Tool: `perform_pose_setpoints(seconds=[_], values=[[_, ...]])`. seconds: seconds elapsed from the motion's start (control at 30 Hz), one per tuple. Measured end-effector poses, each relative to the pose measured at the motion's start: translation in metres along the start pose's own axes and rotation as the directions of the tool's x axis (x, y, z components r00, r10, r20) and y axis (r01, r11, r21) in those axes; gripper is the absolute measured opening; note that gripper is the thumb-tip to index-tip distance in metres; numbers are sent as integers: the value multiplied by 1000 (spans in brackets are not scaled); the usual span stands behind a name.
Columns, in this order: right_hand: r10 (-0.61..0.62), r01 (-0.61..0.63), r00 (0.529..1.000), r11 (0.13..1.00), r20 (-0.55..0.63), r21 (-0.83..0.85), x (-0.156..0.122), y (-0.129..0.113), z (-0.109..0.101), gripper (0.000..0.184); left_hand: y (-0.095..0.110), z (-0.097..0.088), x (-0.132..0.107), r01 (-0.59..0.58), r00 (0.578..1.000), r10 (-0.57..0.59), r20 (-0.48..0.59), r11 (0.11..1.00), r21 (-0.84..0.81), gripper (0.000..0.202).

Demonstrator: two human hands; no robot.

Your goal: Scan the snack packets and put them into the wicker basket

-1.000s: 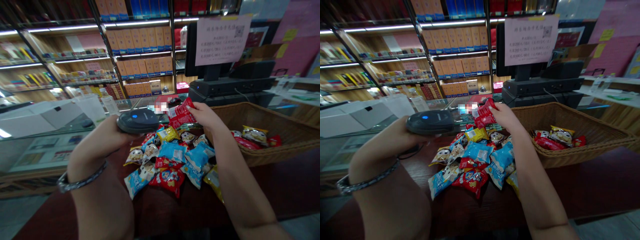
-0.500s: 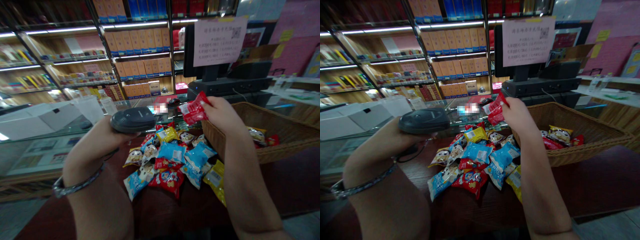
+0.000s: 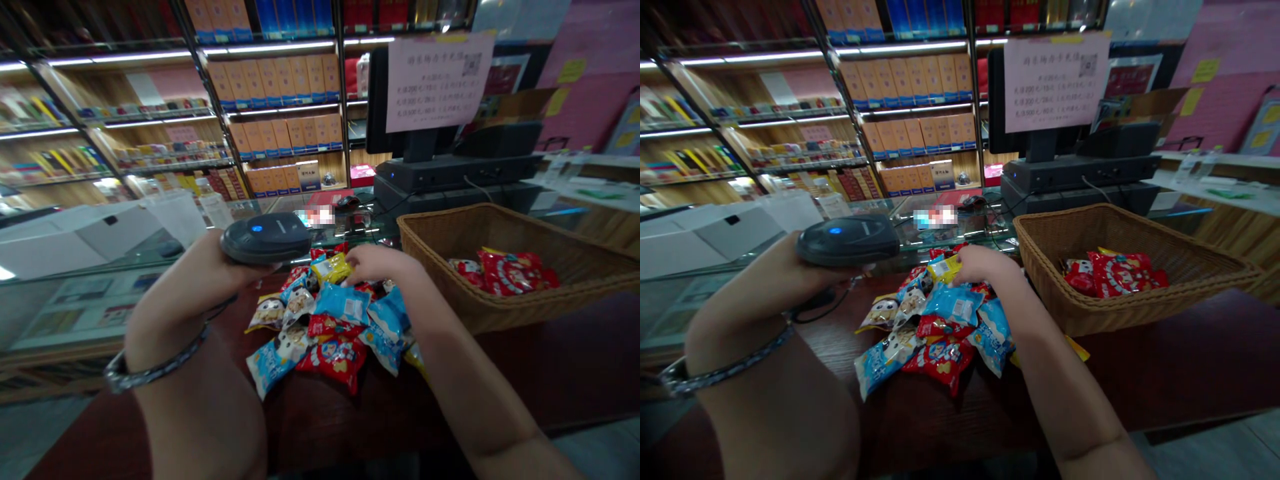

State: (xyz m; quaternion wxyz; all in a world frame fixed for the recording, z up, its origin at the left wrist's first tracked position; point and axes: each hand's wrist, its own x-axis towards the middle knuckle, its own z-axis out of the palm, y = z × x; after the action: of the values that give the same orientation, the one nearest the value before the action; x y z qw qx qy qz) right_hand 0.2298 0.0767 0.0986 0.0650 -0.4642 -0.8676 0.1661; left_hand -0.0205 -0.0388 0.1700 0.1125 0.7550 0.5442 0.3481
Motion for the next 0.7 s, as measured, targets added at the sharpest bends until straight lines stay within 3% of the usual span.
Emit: perform_pose_setpoints(seconds=[0.1, 0.17, 0.3, 0.43, 0.53, 0.63, 0.7], values=[[104, -78, 955, 992, 279, -103, 25, -2, 24, 73, 1, 0, 0, -24, 1000, 24, 3, 1000, -4, 34], [118, -84, 934, 990, 337, -115, 31, -1, 31, 74, 1, 0, 0, -25, 1000, 25, -8, 1000, -12, 33], [-39, 64, 932, 996, 361, -60, 31, 5, 29, 57, -1, -1, 0, 1, 1000, -1, -17, 1000, -2, 35], [-102, 97, 987, 994, 122, 46, 32, 16, 24, 46, -3, -1, 1, -23, 1000, 23, -16, 1000, -6, 37], [-28, 58, 994, 952, -102, 299, 31, 24, 19, 43, -3, -1, 1, 0, 1000, 0, 2, 1000, -13, 38], [69, 110, 961, 794, -269, 598, 23, 29, 10, 43, -2, 0, 0, 26, 999, -26, 28, 1000, 2, 38], [90, 168, 947, 679, -309, 715, 15, 31, 2, 45, -2, 0, -1, 16, 998, -15, 54, 1000, -15, 39]])
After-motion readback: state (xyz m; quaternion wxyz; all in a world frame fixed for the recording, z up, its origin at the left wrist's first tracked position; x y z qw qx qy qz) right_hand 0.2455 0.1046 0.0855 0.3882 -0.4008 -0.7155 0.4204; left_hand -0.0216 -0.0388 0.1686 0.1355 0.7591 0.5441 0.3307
